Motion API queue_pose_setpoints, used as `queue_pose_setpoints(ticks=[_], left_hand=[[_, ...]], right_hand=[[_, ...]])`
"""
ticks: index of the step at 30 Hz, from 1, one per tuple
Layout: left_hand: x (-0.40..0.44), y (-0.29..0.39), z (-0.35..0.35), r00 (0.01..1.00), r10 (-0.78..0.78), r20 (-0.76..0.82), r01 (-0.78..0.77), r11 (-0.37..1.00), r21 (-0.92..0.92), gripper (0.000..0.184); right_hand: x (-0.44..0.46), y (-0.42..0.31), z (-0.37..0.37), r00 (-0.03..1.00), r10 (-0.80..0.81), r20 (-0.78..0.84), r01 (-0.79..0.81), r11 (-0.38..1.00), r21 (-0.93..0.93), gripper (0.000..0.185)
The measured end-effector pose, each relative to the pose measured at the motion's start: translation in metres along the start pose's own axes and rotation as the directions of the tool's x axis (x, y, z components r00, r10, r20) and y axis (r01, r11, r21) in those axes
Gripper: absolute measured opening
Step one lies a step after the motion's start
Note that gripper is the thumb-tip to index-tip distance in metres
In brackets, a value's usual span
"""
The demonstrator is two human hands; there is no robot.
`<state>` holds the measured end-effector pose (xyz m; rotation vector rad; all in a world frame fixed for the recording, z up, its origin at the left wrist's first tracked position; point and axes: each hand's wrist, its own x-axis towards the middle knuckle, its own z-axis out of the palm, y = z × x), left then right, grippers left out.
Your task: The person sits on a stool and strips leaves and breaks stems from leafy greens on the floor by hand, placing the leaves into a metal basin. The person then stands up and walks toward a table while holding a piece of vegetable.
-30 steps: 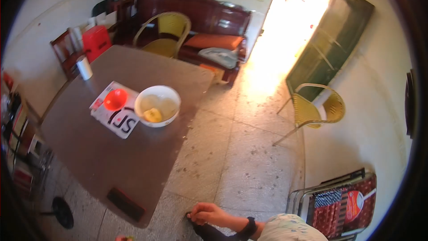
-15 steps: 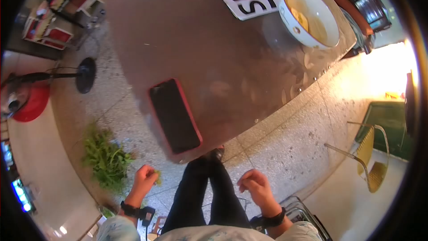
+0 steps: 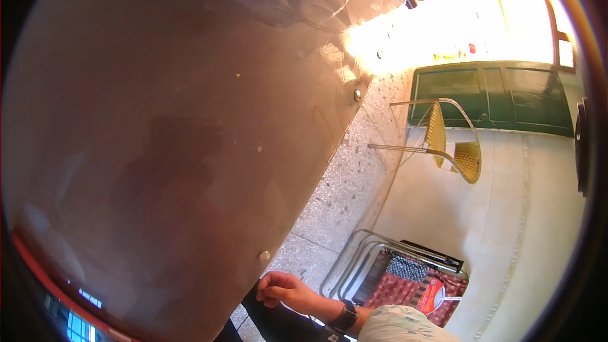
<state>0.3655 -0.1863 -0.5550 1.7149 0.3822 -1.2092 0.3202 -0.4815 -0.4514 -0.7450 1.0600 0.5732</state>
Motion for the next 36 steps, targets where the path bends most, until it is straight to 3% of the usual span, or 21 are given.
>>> queue_pose_setpoints(ticks=[7, 9, 10, 12, 14, 15, 18, 22, 24, 25, 26, 28, 29, 30, 31, 32, 34, 35, 36], left_hand=[[0.003, 0.011, 0.009, 0.999, 0.011, 0.033, -0.011, 1.0, 0.01, 0.01], [0.004, 0.015, 0.013, 0.999, 0.025, 0.044, -0.025, 1.0, 0.001, 0.01], [0.005, 0.018, 0.015, 0.998, 0.033, 0.052, -0.033, 0.999, 0.0, 0.01], [0.006, 0.025, 0.018, 0.996, 0.06, 0.062, -0.059, 0.998, -0.009, 0.011], [0.005, 0.034, 0.023, 0.994, 0.09, 0.068, -0.088, 0.996, -0.02, 0.011], [0.003, 0.037, 0.024, 0.992, 0.104, 0.071, -0.103, 0.994, -0.024, 0.011], [-0.001, 0.05, 0.03, 0.985, 0.152, 0.078, -0.149, 0.988, -0.039, 0.012], [-0.008, 0.067, 0.037, 0.962, 0.264, 0.075, -0.26, 0.964, -0.054, 0.013], [-0.014, 0.068, 0.038, 0.887, 0.453, 0.095, -0.457, 0.889, 0.024, 0.014], [-0.022, 0.09, 0.036, 0.938, 0.312, 0.152, -0.299, 0.949, -0.101, 0.015], [-0.028, 0.109, 0.039, 0.943, 0.309, 0.125, -0.299, 0.95, -0.091, 0.015], [-0.048, 0.134, 0.042, 0.987, 0.161, 0.007, -0.153, 0.949, -0.275, 0.009], [-0.055, 0.138, 0.042, 0.982, 0.188, 0.019, -0.172, 0.933, -0.317, 0.009], [-0.063, 0.138, 0.042, 0.978, 0.208, 0.016, -0.189, 0.915, -0.355, 0.009], [-0.068, 0.145, 0.043, 0.983, 0.18, 0.041, -0.146, 0.895, -0.422, 0.01], [-0.073, 0.151, 0.042, 0.984, 0.162, 0.073, -0.107, 0.866, -0.489, 0.01], [-0.084, 0.157, 0.04, 0.973, 0.192, 0.126, -0.125, 0.903, -0.411, 0.011], [-0.086, 0.157, 0.036, 0.966, 0.223, 0.128, -0.165, 0.919, -0.358, 0.013], [-0.093, 0.156, 0.034, 0.958, 0.249, 0.145, -0.196, 0.931, -0.307, 0.015]], right_hand=[[0.009, 0.005, 0.01, 0.998, -0.061, 0.02, 0.061, 0.998, -0.021, 0.008], [0.018, 0.016, 0.013, 0.971, -0.23, 0.065, 0.239, 0.943, -0.23, 0.011], [0.015, 0.01, 0.019, 0.968, -0.223, 0.113, 0.247, 0.928, -0.278, 0.015], [0.016, 0.007, 0.033, 0.938, -0.309, 0.157, 0.346, 0.826, -0.444, 0.014], [0.017, 0.004, 0.041, 0.851, -0.451, 0.268, 0.513, 0.61, -0.604, 0.013], [0.013, -0.002, 0.045, 0.871, -0.372, 0.32, 0.489, 0.607, -0.626, 0.021], [0.013, -0.004, 0.058, 0.79, -0.441, 0.427, 0.607, 0.463, -0.646, 0.015], [0.007, -0.005, 0.077, 0.833, -0.488, 0.261, 0.504, 0.475, -0.721, 0.01], [0.004, -0.001, 0.079, 0.791, -0.561, 0.244, 0.536, 0.443, -0.719, 0.011], [0.002, 0.0, 0.078, 0.771, -0.581, 0.261, 0.55, 0.402, -0.732, 0.013], [0.0, 0.001, 0.078, 0.753, -0.591, 0.288, 0.568, 0.363, -0.739, 0.015], [-0.011, -0.007, 0.084, 0.714, -0.605, 0.351, 0.606, 0.285, -0.743, 0.02], [-0.017, -0.015, 0.088, 0.694, -0.6, 0.398, 0.634, 0.248, -0.733, 0.023], [-0.018, -0.01, 0.087, 0.698, -0.589, 0.408, 0.643, 0.263, -0.719, 0.024], [-0.021, -0.008, 0.086, 0.763, -0.538, 0.358, 0.596, 0.371, -0.712, 0.025], [-0.023, -0.008, 0.089, 0.758, -0.544, 0.359, 0.626, 0.454, -0.634, 0.024], [-0.042, -0.026, 0.1, 0.813, -0.475, 0.338, 0.559, 0.469, -0.684, 0.016], [-0.046, -0.031, 0.101, 0.766, -0.512, 0.388, 0.6, 0.352, -0.719, 0.014], [-0.051, -0.035, 0.102, 0.761, -0.497, 0.418, 0.614, 0.342, -0.711, 0.012]])
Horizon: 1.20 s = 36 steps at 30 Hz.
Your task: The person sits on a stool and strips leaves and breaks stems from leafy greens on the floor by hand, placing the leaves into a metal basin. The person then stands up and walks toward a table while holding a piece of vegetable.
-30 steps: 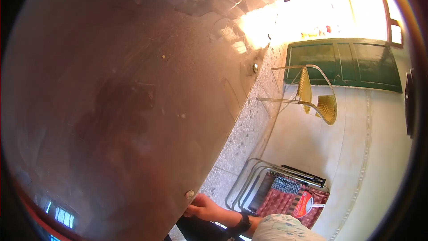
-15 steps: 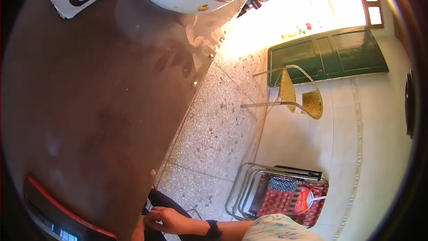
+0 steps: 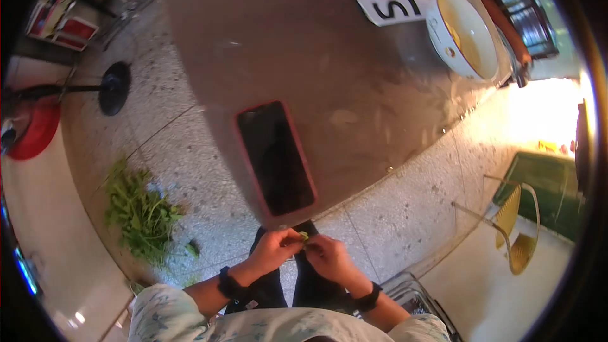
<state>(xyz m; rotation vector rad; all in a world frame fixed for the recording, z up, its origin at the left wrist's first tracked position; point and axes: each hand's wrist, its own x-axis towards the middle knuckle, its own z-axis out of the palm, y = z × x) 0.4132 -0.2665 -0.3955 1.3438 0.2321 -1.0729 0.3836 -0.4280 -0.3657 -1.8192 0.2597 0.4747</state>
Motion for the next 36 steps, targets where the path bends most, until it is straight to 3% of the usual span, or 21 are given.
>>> queue_pose_setpoints(ticks=[2, 4, 6, 8, 9, 11, 12, 14, 16, 20, 21, 23, 24, 26, 30, 36], left_hand=[[-0.014, 0.004, -0.008, 0.999, -0.007, -0.032, 0.007, 1.0, 0.013, 0.015], [-0.021, 0.014, -0.014, 1.0, -0.004, -0.004, 0.005, 0.955, 0.296, 0.024], [-0.036, 0.022, -0.019, 0.963, 0.237, -0.13, -0.147, 0.864, 0.482, 0.032], [-0.052, 0.03, -0.033, 0.967, 0.174, -0.184, 0.01, 0.7, 0.714, 0.015], [-0.061, 0.024, -0.041, 0.964, 0.187, -0.191, 0.004, 0.704, 0.71, 0.015], [-0.066, 0.012, -0.057, 0.782, 0.606, -0.143, -0.248, 0.513, 0.822, 0.047], [-0.071, 0.01, -0.06, 0.777, 0.611, -0.151, -0.242, 0.511, 0.824, 0.047], [-0.073, 0.026, -0.063, 0.761, 0.587, -0.276, -0.062, 0.489, 0.87, 0.073], [-0.065, 0.064, -0.046, 0.581, 0.756, -0.302, -0.181, 0.482, 0.857, 0.07], [-0.003, 0.125, 0.003, 0.359, 0.838, -0.411, -0.214, 0.502, 0.838, 0.081], [0.011, 0.132, 0.008, 0.345, 0.844, -0.41, -0.211, 0.496, 0.843, 0.081], [0.037, 0.146, 0.027, 0.32, 0.795, -0.516, 0.102, 0.512, 0.853, 0.087], [0.046, 0.151, 0.034, 0.357, 0.66, -0.66, 0.181, 0.645, 0.743, 0.095], [0.066, 0.151, 0.044, 0.27, 0.548, -0.792, 0.383, 0.693, 0.61, 0.091], [0.089, 0.14, 0.037, 0.131, 0.521, -0.843, 0.481, 0.711, 0.514, 0.087], [0.089, 0.152, 0.042, 0.088, 0.445, -0.891, 0.489, 0.76, 0.427, 0.085]], right_hand=[[0.0, -0.008, -0.006, 0.998, -0.042, 0.046, 0.044, 0.998, -0.04, 0.009], [-0.002, -0.016, -0.024, 0.994, -0.066, 0.091, 0.076, 0.99, -0.119, 0.008], [-0.014, -0.03, -0.044, 0.988, -0.049, 0.146, 0.076, 0.979, -0.189, 0.011], [-0.026, -0.032, -0.065, 0.991, 0.046, 0.128, -0.01, 0.963, -0.269, 0.013], [-0.035, -0.033, -0.075, 0.993, 0.08, 0.084, -0.054, 0.959, -0.277, 0.013], [-0.042, -0.032, -0.097, 0.997, 0.082, 0.002, -0.078, 0.961, -0.266, 0.012], [-0.046, -0.02, -0.107, 0.997, 0.072, -0.029, -0.077, 0.967, -0.243, 0.012], [-0.051, -0.029, -0.125, 0.996, 0.069, -0.065, -0.084, 0.959, -0.27, 0.012], [-0.05, -0.03, -0.142, 0.998, 0.044, -0.051, -0.058, 0.948, -0.314, 0.012], [-0.037, -0.045, -0.168, 0.998, -0.057, -0.022, 0.048, 0.951, -0.304, 0.012], [-0.034, -0.054, -0.176, 0.999, -0.033, -0.032, 0.021, 0.948, -0.319, 0.012], [-0.029, -0.062, -0.194, 0.996, -0.089, -0.014, 0.079, 0.941, -0.33, 0.012], [-0.027, -0.064, -0.209, 0.991, -0.137, 0.004, 0.129, 0.926, -0.354, 0.012], [-0.024, -0.061, -0.237, 0.989, -0.144, -0.028, 0.126, 0.932, -0.339, 0.012], [-0.016, -0.057, -0.278, 0.989, -0.148, -0.017, 0.135, 0.938, -0.318, 0.013], [-0.005, -0.038, -0.298, 0.977, -0.197, 0.08, 0.212, 0.921, -0.326, 0.013]])
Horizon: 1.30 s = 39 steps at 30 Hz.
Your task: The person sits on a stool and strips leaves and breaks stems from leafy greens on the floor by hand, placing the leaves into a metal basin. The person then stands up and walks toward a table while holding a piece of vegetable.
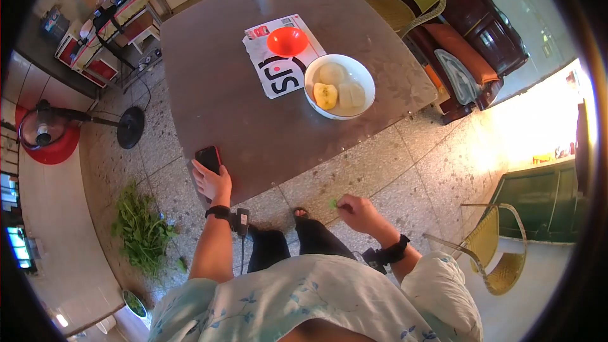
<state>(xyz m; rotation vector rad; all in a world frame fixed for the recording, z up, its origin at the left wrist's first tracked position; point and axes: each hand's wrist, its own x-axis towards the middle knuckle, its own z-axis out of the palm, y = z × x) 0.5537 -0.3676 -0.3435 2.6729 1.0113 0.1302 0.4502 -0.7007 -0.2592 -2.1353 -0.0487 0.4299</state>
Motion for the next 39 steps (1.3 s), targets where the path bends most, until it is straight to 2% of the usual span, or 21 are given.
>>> queue_pose_setpoints(ticks=[5, 10, 17, 19, 20, 21, 22, 23, 24, 25, 27, 28, 30, 31, 32, 33, 34, 35, 37, 39], left_hand=[[-0.002, 0.006, -0.002, 1.0, -0.016, -0.004, 0.016, 0.999, 0.037, 0.083], [-0.004, 0.007, -0.001, 0.997, 0.073, -0.039, -0.069, 0.992, 0.103, 0.082], [-0.008, -0.001, -0.009, 0.993, 0.115, -0.034, -0.114, 0.993, 0.023, 0.085], [-0.026, -0.003, -0.026, 0.939, 0.301, -0.167, -0.296, 0.954, 0.053, 0.07], [-0.036, -0.007, -0.031, 0.939, 0.298, -0.171, -0.293, 0.955, 0.053, 0.07], [-0.048, -0.014, -0.035, 0.892, 0.447, -0.067, -0.452, 0.878, -0.158, 0.053], [-0.059, -0.018, -0.041, 0.8, 0.599, 0.003, -0.555, 0.743, -0.375, 0.038], [-0.077, -0.012, -0.057, 0.824, 0.522, 0.22, -0.351, 0.775, -0.526, 0.026], [-0.095, -0.008, -0.073, 0.775, 0.457, 0.437, -0.115, 0.781, -0.613, 0.018], [-0.103, -0.01, -0.077, 0.78, 0.452, 0.434, -0.114, 0.783, -0.611, 0.018], [-0.119, -0.019, -0.085, 0.725, 0.479, 0.495, 0.054, 0.677, -0.734, 0.017], [-0.123, -0.016, -0.095, 0.747, 0.449, 0.49, 0.067, 0.683, -0.727, 0.017], [-0.127, -0.011, -0.123, 0.73, 0.584, 0.355, -0.041, 0.556, -0.83, 0.01], [-0.13, -0.016, -0.132, 0.769, 0.53, 0.356, -0.021, 0.578, -0.816, 0.01], [-0.131, -0.019, -0.139, 0.745, 0.552, 0.375, -0.007, 0.568, -0.823, 0.007], [-0.133, -0.024, -0.144, 0.713, 0.587, 0.384, -0.003, 0.55, -0.835, 0.005], [-0.137, -0.032, -0.145, 0.736, 0.566, 0.372, -0.006, 0.555, -0.832, 0.005], [-0.141, -0.039, -0.142, 0.774, 0.537, 0.336, 0.033, 0.495, -0.868, 0.004], [-0.149, -0.052, -0.145, 0.82, 0.479, 0.315, 0.134, 0.375, -0.917, 0.003], [-0.158, -0.07, -0.15, 0.836, 0.45, 0.313, 0.123, 0.403, -0.907, 0.005]], right_hand=[[-0.003, 0.001, -0.01, 0.999, -0.049, 0.006, 0.049, 0.999, 0.017, 0.013], [-0.002, -0.003, -0.014, 0.999, -0.044, 0.012, 0.044, 0.999, 0.012, 0.013], [0.008, -0.025, -0.006, 0.991, -0.091, 0.099, 0.09, 0.996, 0.015, 0.012], [0.015, -0.032, -0.002, 0.984, -0.127, 0.125, 0.113, 0.987, 0.116, 0.012], [0.02, -0.035, 0.002, 0.983, -0.132, 0.127, 0.117, 0.986, 0.116, 0.012], [0.026, -0.038, 0.008, 0.975, -0.183, 0.127, 0.163, 0.974, 0.155, 0.012], [0.031, -0.041, 0.014, 0.965, -0.233, 0.124, 0.206, 0.959, 0.195, 0.013], [0.036, -0.045, 0.021, 0.964, -0.235, 0.126, 0.208, 0.958, 0.196, 0.013], [0.036, -0.049, 0.03, 0.959, -0.248, 0.134, 0.21, 0.945, 0.251, 0.013], [0.04, -0.054, 0.036, 0.951, -0.269, 0.151, 0.214, 0.928, 0.305, 0.012], [0.046, -0.065, 0.049, 0.932, -0.328, 0.157, 0.273, 0.916, 0.293, 0.013], [0.048, -0.071, 0.056, 0.907, -0.385, 0.168, 0.33, 0.901, 0.283, 0.013], [0.045, -0.087, 0.069, 0.869, -0.44, 0.226, 0.36, 0.876, 0.322, 0.012], [0.043, -0.094, 0.075, 0.871, -0.457, 0.182, 0.384, 0.863, 0.327, 0.011], [0.038, -0.1, 0.081, 0.873, -0.471, 0.128, 0.412, 0.851, 0.326, 0.01], [0.033, -0.106, 0.084, 0.855, -0.495, 0.157, 0.423, 0.839, 0.341, 0.01], [0.028, -0.112, 0.086, 0.864, -0.471, 0.178, 0.39, 0.849, 0.356, 0.009], [0.023, -0.116, 0.09, 0.877, -0.441, 0.192, 0.353, 0.861, 0.366, 0.008], [0.015, -0.12, 0.1, 0.857, -0.47, 0.21, 0.388, 0.858, 0.337, 0.007], [0.003, -0.125, 0.108, 0.843, -0.49, 0.221, 0.42, 0.857, 0.298, 0.007]])
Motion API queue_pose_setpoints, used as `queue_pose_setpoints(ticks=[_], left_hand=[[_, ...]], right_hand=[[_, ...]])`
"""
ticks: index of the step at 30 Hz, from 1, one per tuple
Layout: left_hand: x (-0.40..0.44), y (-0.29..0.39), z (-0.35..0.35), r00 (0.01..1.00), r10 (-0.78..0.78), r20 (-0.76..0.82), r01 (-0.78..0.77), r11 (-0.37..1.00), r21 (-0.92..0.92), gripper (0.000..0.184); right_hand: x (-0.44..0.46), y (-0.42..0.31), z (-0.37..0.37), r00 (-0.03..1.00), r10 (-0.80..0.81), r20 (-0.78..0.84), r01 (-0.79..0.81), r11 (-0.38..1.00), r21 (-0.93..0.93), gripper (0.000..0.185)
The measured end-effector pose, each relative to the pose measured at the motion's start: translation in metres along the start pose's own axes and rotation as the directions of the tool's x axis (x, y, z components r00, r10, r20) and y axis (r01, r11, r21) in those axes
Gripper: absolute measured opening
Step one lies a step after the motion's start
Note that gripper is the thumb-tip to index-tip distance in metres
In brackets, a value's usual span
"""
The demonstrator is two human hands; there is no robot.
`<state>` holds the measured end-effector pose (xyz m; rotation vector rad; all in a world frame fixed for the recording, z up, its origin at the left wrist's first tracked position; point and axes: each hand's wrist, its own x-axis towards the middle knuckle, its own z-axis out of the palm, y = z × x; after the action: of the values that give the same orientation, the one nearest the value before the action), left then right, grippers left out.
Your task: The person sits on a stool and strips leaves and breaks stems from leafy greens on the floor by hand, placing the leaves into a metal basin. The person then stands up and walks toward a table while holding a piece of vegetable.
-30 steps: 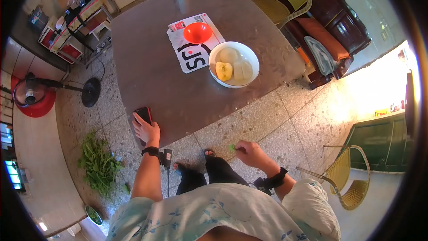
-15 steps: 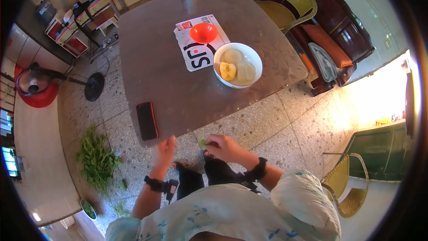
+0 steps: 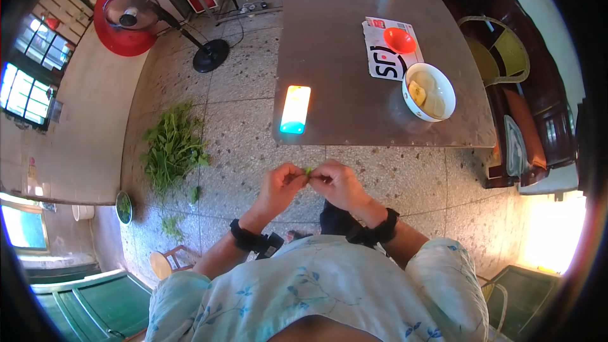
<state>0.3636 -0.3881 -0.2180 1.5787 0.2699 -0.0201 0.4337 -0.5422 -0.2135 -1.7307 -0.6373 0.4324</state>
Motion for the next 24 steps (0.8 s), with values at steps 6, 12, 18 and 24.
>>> queue_pose_setpoints(ticks=[6, 12, 18, 24], left_hand=[[-0.051, -0.007, -0.036, 0.998, -0.015, -0.057, 0.014, 1.0, -0.004, 0.005], [-0.088, 0.009, -0.057, 0.989, 0.006, -0.15, -0.018, 0.997, -0.075, 0.006], [-0.105, 0.02, -0.063, 0.979, 0.07, -0.191, -0.088, 0.992, -0.087, 0.007], [-0.104, 0.028, -0.066, 0.98, 0.083, -0.178, -0.091, 0.995, -0.039, 0.006]], right_hand=[[-0.006, -0.035, 0.041, 0.983, -0.139, 0.121, 0.161, 0.967, -0.199, 0.013], [-0.008, -0.066, 0.07, 0.967, -0.091, 0.238, 0.146, 0.964, -0.223, 0.013], [-0.009, -0.09, 0.075, 0.948, -0.08, 0.309, 0.145, 0.97, -0.197, 0.01], [-0.01, -0.101, 0.074, 0.939, -0.11, 0.327, 0.177, 0.967, -0.183, 0.011]])
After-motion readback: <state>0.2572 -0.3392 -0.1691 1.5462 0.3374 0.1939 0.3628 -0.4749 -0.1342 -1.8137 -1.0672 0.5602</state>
